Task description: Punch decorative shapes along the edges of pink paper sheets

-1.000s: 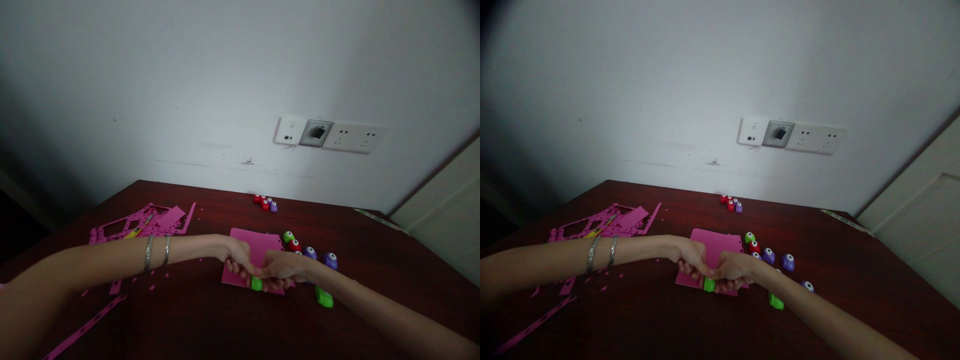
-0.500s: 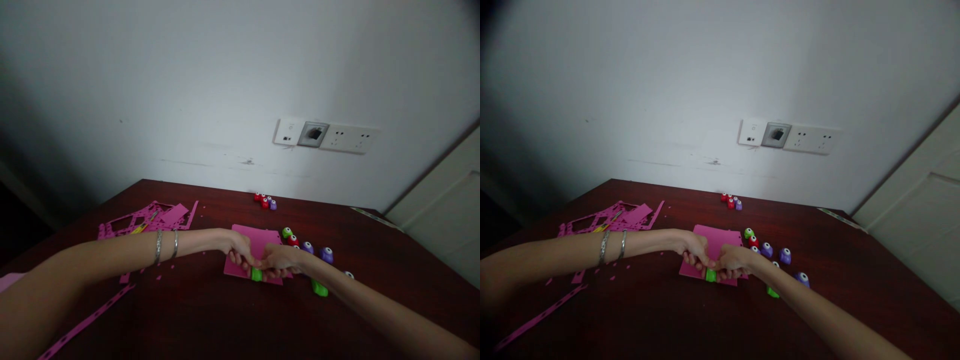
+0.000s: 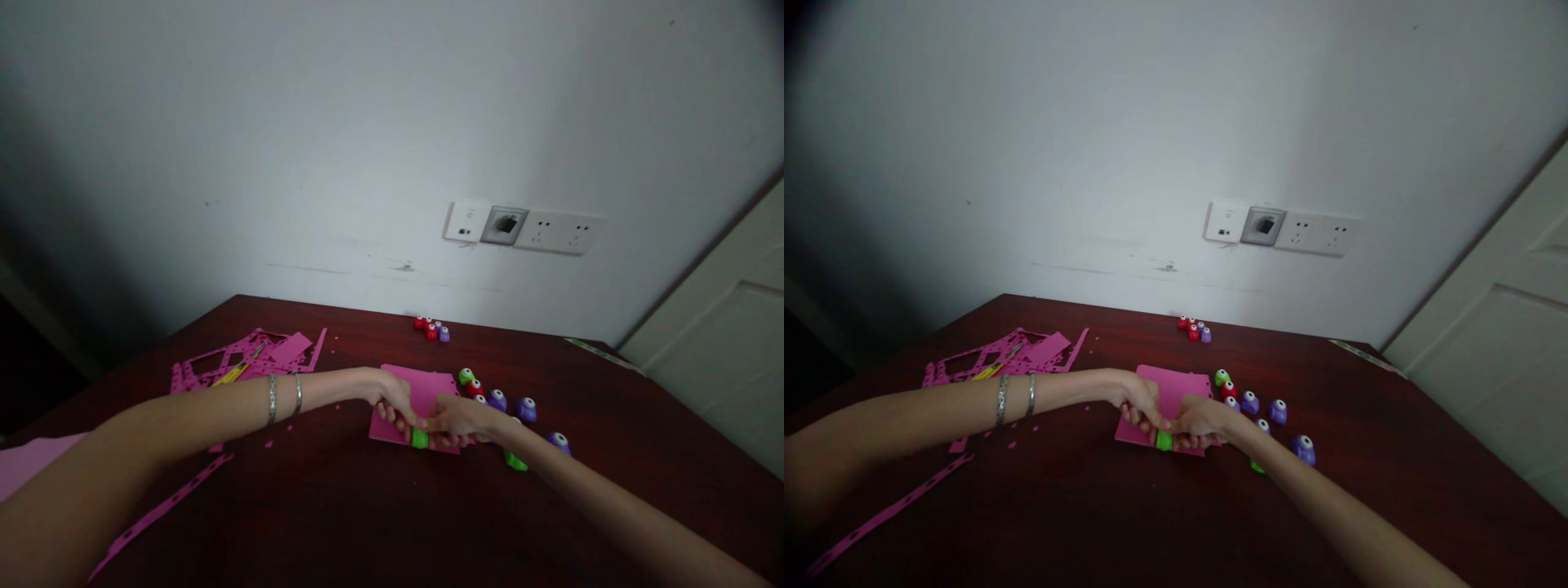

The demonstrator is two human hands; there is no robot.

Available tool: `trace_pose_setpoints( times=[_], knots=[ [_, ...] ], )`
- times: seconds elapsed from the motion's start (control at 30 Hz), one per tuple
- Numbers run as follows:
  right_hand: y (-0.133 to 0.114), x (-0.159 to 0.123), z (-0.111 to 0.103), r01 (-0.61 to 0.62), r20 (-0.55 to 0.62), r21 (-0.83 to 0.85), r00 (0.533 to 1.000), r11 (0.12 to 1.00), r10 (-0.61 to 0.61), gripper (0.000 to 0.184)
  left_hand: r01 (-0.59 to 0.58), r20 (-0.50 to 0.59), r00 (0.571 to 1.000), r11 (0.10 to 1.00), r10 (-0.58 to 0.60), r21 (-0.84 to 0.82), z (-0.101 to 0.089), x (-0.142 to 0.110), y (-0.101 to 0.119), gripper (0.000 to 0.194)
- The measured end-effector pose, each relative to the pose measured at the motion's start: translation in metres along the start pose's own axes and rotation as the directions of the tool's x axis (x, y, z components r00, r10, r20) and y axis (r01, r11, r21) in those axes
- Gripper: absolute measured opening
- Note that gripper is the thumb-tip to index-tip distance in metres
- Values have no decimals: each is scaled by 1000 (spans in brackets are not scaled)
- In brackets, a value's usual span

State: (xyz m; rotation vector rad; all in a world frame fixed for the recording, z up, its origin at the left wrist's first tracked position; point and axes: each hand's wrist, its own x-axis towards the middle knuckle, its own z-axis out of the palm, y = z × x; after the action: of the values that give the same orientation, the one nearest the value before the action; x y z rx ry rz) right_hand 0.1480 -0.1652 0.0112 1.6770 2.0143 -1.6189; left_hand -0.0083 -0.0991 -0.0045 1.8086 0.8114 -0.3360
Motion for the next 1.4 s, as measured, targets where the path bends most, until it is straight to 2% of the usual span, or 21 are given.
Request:
trace_pose_setpoints(
  times=[0.1, 0.13, 0.2, 0.27, 0.33, 0.37, 0.43, 0.47, 0.63, 0.83, 1.1, 1.27, 1.4],
  knots=[
    [3, -2, 5, 38, -100, -90, 994, 995, -47, 45, 103, 57, 993, 994, -105, 49, -4, -6, 5, 42],
    [4, -2, 8, 48, -145, -124, 987, 991, -66, 45, 70, 16, 997, 995, -71, 68, -6, -10, 7, 41],
    [8, -3, 15, 51, -234, -173, 968, 984, -92, 43, -72, -136, 987, 991, 87, 116, -11, -15, 9, 36],
    [11, -4, 24, 55, -353, -236, 925, 970, -138, 42, -206, -319, 912, 961, 257, 187, -15, -18, 7, 30],
    [15, -6, 35, 54, -482, -352, 845, 934, -231, 40, -254, -451, 817, 926, 360, 280, -17, -17, -1, 23],
    [16, -8, 40, 37, -535, -418, 798, 908, -279, 40, -254, -480, 787, 912, 389, 323, -16, -16, -6, 21],
    [18, -13, 50, -25, -602, -520, 721, 854, -345, 40, -244, -482, 769, 890, 419, 385, -13, -10, -17, 19],
    [19, -15, 55, -59, -619, -543, 702, 838, -352, 41, -239, -476, 770, 883, 426, 404, -11, -7, -22, 19],
    [20, -21, 71, -186, -685, -561, 652, 807, -326, 51, -252, -481, 743, 861, 464, 441, -4, 6, -37, 27],
    [19, -16, 79, -237, -699, -552, 654, 799, -289, 49, -297, -495, 715, 856, 493, 423, -4, 11, -45, 35],
    [17, -15, 81, -215, -684, -572, 657, 792, -316, 42, -299, -502, 722, 869, 476, 394, -1, 7, -45, 32],
    [14, -23, 89, -187, -662, -593, 666, 783, -343, 35, -312, -508, 714, 869, 481, 385, -1, 9, -47, 32],
    [22, -37, 93, -183, -666, -580, 668, 794, -333, 30, -328, -513, 704, 865, 492, 379, -1, 14, -53, 32]
  ],
)
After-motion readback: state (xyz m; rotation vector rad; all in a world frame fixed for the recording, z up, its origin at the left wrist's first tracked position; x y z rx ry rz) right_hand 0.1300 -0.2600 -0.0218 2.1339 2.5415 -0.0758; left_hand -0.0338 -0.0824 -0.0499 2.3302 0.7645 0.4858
